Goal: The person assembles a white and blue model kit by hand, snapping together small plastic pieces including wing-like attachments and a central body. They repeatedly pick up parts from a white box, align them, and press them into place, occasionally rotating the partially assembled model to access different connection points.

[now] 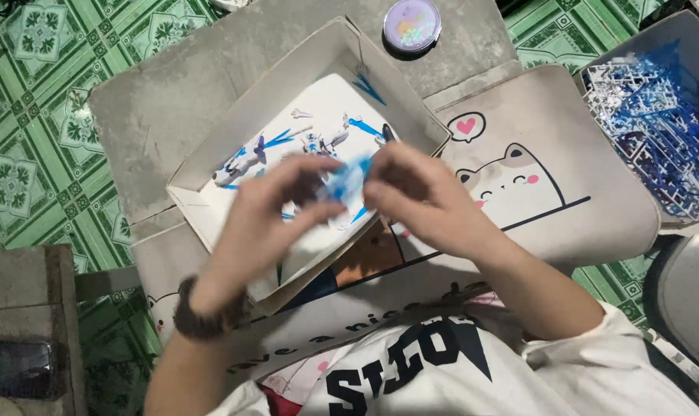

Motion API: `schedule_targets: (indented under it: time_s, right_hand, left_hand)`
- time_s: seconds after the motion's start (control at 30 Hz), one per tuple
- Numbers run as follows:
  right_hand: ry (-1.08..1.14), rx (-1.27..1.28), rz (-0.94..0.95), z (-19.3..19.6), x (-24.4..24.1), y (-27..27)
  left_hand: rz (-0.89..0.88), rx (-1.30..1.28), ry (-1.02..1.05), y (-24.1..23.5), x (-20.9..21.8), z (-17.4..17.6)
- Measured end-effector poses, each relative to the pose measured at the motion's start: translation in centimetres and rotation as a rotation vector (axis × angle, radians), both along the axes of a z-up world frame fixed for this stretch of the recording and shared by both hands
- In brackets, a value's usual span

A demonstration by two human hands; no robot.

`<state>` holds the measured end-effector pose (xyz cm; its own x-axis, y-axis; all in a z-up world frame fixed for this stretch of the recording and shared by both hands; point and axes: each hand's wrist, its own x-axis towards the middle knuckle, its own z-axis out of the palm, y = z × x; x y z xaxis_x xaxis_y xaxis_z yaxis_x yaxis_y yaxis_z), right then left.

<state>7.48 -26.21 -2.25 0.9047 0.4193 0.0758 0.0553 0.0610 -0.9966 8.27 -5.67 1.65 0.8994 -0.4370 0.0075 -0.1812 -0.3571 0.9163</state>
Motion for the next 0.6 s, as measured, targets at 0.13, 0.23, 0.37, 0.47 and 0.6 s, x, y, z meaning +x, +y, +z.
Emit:
schedule_targets:
  time_s: [0.13,0.23,0.37,0.47,0.6]
  right_hand:
    - [-0.022,0.019,0.128,0.7,-0.5,1.9]
    - [-0.037,0.147,0.089,-0.2,-0.6,2.2]
    - [-0.076,0.147,0.102,-0.3,-0.7,2.4]
    - [-0.116,0.110,0.136,0.0,-0.9,2.7]
    - [-0.159,0.115,0.103,0.3,-1.5,2.9]
  left_hand:
    - [0.139,-0.059,0.134,0.1,-4.1,0.2]
    - [0.122,-0.034,0.165,1.3,-5.4,-0.1]
    - [0.089,-0.136,0.190,1.5,-6.3,-1.0]
    - [0.098,-0.181,0.140,1.2,-6.8,-1.8]
    - [0.143,-0.208,0.119,0.7,-7.4,-2.1]
